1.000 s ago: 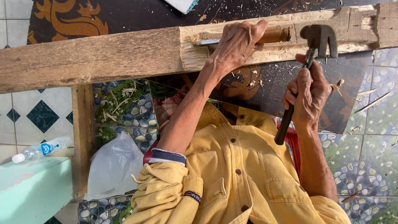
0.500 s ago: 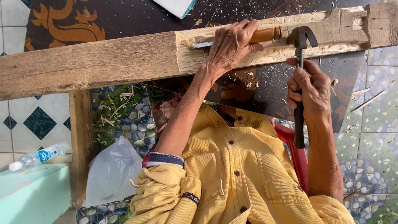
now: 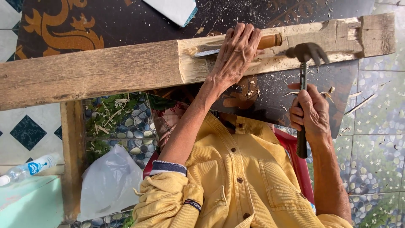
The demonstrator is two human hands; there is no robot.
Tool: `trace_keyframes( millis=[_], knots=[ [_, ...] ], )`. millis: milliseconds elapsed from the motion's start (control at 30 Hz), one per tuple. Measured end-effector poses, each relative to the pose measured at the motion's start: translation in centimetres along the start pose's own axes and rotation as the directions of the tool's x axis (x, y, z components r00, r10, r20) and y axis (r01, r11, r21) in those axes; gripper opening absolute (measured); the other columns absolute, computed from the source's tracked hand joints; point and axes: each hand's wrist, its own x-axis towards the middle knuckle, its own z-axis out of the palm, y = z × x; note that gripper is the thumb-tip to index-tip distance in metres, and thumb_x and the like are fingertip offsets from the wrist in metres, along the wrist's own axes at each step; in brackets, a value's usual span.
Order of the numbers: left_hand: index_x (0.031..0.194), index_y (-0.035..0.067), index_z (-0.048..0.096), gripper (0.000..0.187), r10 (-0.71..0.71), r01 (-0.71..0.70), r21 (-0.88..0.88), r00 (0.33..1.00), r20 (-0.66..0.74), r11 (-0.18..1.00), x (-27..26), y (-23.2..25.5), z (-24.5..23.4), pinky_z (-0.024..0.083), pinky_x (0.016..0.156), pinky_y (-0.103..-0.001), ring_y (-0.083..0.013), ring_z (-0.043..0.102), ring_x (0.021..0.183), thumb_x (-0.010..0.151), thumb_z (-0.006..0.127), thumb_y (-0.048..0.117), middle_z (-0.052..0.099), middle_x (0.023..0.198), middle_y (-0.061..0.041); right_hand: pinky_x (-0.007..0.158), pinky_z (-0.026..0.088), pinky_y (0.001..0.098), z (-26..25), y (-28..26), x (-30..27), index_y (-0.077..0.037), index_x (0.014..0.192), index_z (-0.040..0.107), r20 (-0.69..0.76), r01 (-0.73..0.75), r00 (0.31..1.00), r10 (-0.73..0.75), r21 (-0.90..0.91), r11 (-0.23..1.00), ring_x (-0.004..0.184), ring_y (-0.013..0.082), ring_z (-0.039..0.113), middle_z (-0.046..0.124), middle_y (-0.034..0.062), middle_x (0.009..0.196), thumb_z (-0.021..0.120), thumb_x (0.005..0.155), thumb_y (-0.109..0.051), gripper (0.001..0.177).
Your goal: Carving a groove into a wooden plank using a hammer and chisel.
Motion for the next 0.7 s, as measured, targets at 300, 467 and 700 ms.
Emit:
trace_keyframes(
  millis=[300, 467, 700],
  knots=[
    [0.130, 0.006, 0.056, 0.044, -0.016, 0.018, -0.134, 1.000, 0.014, 0.991, -0.4, 0.1, -0.7, 0.053, 0.096, -0.041, -0.0268, 0.056, 0.112, 0.105, 0.081, 0.033, 0.061, 0.114, -0.011, 0.034, 0.024, 0.0184, 2.4, -2.6, 1.0, -0.014, 0.126, 0.052, -0.201, 0.249, 0.955, -0.217, 0.150, 0.957, 0.042, 0.0016, 0.025, 0.027, -0.0084, 0.059, 0.047, 0.111, -0.046, 0.035],
    [0.134, 0.006, 0.055, 0.033, -0.007, 0.010, -0.051, 0.998, 0.060, 0.999, -0.3, 0.0, -1.1, 0.055, 0.101, -0.042, -0.0267, 0.056, 0.114, 0.103, 0.065, 0.007, 0.059, 0.118, -0.011, 0.033, 0.027, 0.0178, 2.9, -2.3, 1.2, -0.013, 0.130, 0.055, 0.002, 0.083, 0.997, -0.083, 0.014, 0.996, 0.046, 0.0039, 0.031, 0.033, -0.0062, 0.067, 0.041, 0.115, -0.031, 0.027],
    [0.136, 0.006, 0.048, 0.049, 0.011, -0.006, -0.041, 0.994, 0.106, 0.999, -0.4, 0.0, -2.4, 0.049, 0.101, -0.041, -0.0262, 0.049, 0.114, 0.100, 0.077, 0.020, 0.051, 0.118, -0.010, 0.032, 0.026, 0.0189, 2.3, -1.3, 1.4, -0.018, 0.126, 0.052, -0.185, 0.199, 0.964, -0.193, 0.015, 0.980, 0.043, 0.0024, 0.029, 0.031, -0.0102, 0.061, 0.045, 0.113, -0.047, 0.032]
  ],
)
